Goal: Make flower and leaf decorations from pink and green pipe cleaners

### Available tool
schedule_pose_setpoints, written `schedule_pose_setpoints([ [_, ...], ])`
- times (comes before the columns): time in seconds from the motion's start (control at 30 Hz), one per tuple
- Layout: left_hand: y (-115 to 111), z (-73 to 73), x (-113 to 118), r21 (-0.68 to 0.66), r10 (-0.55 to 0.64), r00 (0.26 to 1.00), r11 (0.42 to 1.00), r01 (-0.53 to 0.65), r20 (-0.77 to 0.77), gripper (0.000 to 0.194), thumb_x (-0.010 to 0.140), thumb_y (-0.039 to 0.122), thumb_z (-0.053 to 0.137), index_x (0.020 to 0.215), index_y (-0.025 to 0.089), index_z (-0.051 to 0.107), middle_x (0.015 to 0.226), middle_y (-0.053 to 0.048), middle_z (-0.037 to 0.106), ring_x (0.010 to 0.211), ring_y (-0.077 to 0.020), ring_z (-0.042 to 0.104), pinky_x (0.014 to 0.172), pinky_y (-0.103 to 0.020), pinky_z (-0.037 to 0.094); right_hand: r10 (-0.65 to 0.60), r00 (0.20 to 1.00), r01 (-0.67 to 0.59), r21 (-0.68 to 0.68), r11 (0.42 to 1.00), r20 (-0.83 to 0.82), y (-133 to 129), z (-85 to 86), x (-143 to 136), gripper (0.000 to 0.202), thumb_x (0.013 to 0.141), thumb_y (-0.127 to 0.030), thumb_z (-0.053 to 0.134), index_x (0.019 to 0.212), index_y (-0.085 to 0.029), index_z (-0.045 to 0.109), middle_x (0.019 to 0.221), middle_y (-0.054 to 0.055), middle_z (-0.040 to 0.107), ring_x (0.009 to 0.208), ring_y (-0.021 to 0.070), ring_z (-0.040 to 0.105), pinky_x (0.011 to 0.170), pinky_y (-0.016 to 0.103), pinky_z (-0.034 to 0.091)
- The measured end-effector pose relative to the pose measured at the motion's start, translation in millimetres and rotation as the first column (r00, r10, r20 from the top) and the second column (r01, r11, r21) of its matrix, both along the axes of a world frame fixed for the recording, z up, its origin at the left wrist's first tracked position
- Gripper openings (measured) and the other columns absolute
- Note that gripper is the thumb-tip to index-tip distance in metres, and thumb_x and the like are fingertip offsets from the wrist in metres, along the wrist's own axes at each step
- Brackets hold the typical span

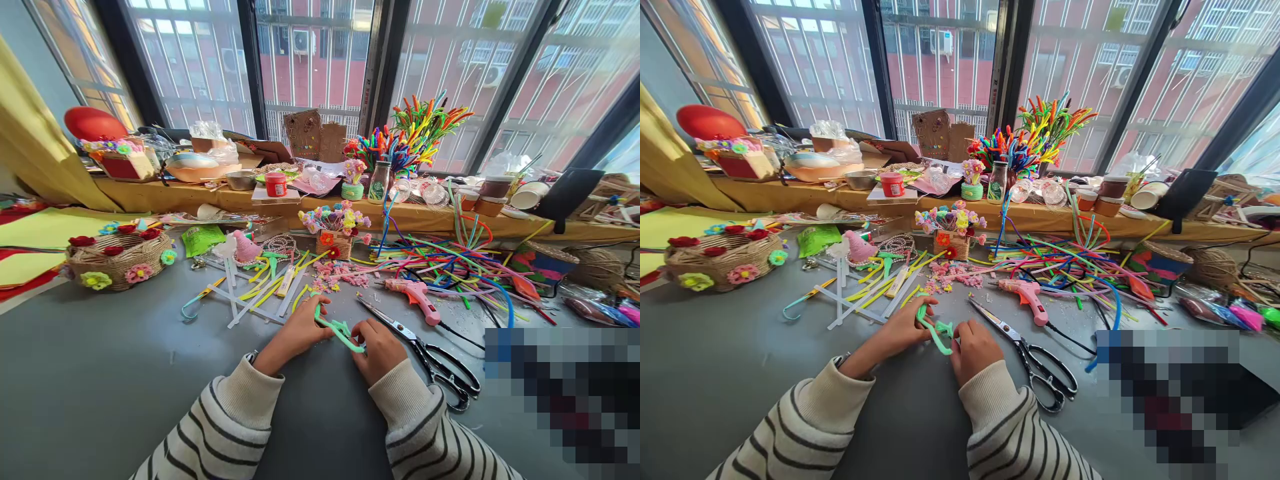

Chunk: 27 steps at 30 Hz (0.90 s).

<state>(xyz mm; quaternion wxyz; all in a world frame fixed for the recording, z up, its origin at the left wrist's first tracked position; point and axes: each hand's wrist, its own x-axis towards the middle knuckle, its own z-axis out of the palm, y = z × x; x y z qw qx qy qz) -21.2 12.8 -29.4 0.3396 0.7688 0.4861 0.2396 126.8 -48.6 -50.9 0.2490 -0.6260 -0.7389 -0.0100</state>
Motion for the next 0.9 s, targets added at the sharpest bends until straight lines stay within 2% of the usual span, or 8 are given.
schedule_pose_setpoints([
  [0.1,-2,-2.0,1,0.039,-0.009,1.0,0.999,0.01,-0.022,0.049,0.05,0.027,0.06,0.095,0.016,0.044,0.081,-0.003,0.047,0.073,-0.0165,0.047,0.067,-0.029,0.037,-0.003,1.0,0.003,0.003,1.0,-0.015,4,-4.2,0,0.009,0.06,-0.012,0.049,0.069,-0.016,0.051,0.067,0.003,0.052,0.064,0.0153,0.049,0.059,0.023,0.037],
  [0.23,-3,-1.2,3,0.077,0.009,0.999,0.997,-0.006,-0.046,0.041,0.054,0.02,0.056,0.093,0.016,0.044,0.078,-0.002,0.047,0.073,-0.016,0.046,0.067,-0.028,0.037,0.003,1.0,-0.003,-0.004,1.0,-0.023,8,-8.7,0,0.011,0.061,-0.009,0.047,0.067,-0.017,0.051,0.066,0.003,0.052,0.063,0.0147,0.049,0.059,0.023,0.038],
  [0.37,-3,1.0,4,0.068,0.045,0.998,0.997,-0.042,-0.046,0.041,0.055,0.021,0.055,0.094,0.015,0.043,0.077,-0.002,0.047,0.072,-0.0159,0.046,0.067,-0.028,0.037,0.018,0.999,-0.017,0.007,1.0,-0.038,13,-13.3,2,0.013,0.064,-0.008,0.046,0.07,-0.017,0.053,0.069,0.004,0.052,0.066,0.0156,0.049,0.062,0.025,0.038],
  [0.6,0,-1.7,3,0.053,0.085,0.996,0.995,-0.087,0.031,0.042,0.055,0.02,0.054,0.094,0.016,0.043,0.076,0.0,0.046,0.064,-0.0128,0.048,0.063,-0.026,0.039,0.071,0.992,-0.064,0.067,0.996,-0.106,15,-16.2,1,0.012,0.069,-0.013,0.045,0.075,-0.014,0.055,0.074,0.006,0.051,0.071,0.0166,0.049,0.066,0.027,0.039],
  [0.7,1,0.5,3,0.095,0.177,0.98,0.978,-0.186,0.092,0.037,0.055,0.019,0.053,0.091,0.016,0.044,0.076,0.0,0.046,0.068,-0.0132,0.048,0.065,-0.027,0.04,0.068,0.991,-0.059,0.077,0.995,-0.119,15,-15.4,1,0.011,0.069,-0.013,0.044,0.07,-0.015,0.054,0.072,0.006,0.051,0.069,0.016,0.049,0.065,0.026,0.04],
  [0.8,2,4.5,2,0.148,0.318,0.928,0.926,-0.348,0.194,0.034,0.058,0.023,0.052,0.09,0.016,0.043,0.077,-0.001,0.046,0.073,-0.0147,0.048,0.066,-0.028,0.04,0.07,0.986,-0.058,0.08,0.995,-0.15,15,-14.5,1,0.01,0.069,-0.013,0.044,0.067,-0.016,0.053,0.069,0.005,0.051,0.067,0.0151,0.049,0.063,0.025,0.04],
  [0.9,2,5.7,0,0.15,0.379,0.864,0.883,-0.445,0.33,0.042,0.06,0.029,0.052,0.098,0.017,0.039,0.083,-0.002,0.045,0.075,-0.0152,0.049,0.064,-0.028,0.042,0.073,0.978,-0.056,0.096,0.994,-0.193,13,-12.2,0,0.01,0.069,-0.014,0.043,0.067,-0.016,0.053,0.068,0.004,0.051,0.065,0.0145,0.049,0.062,0.024,0.04],
])
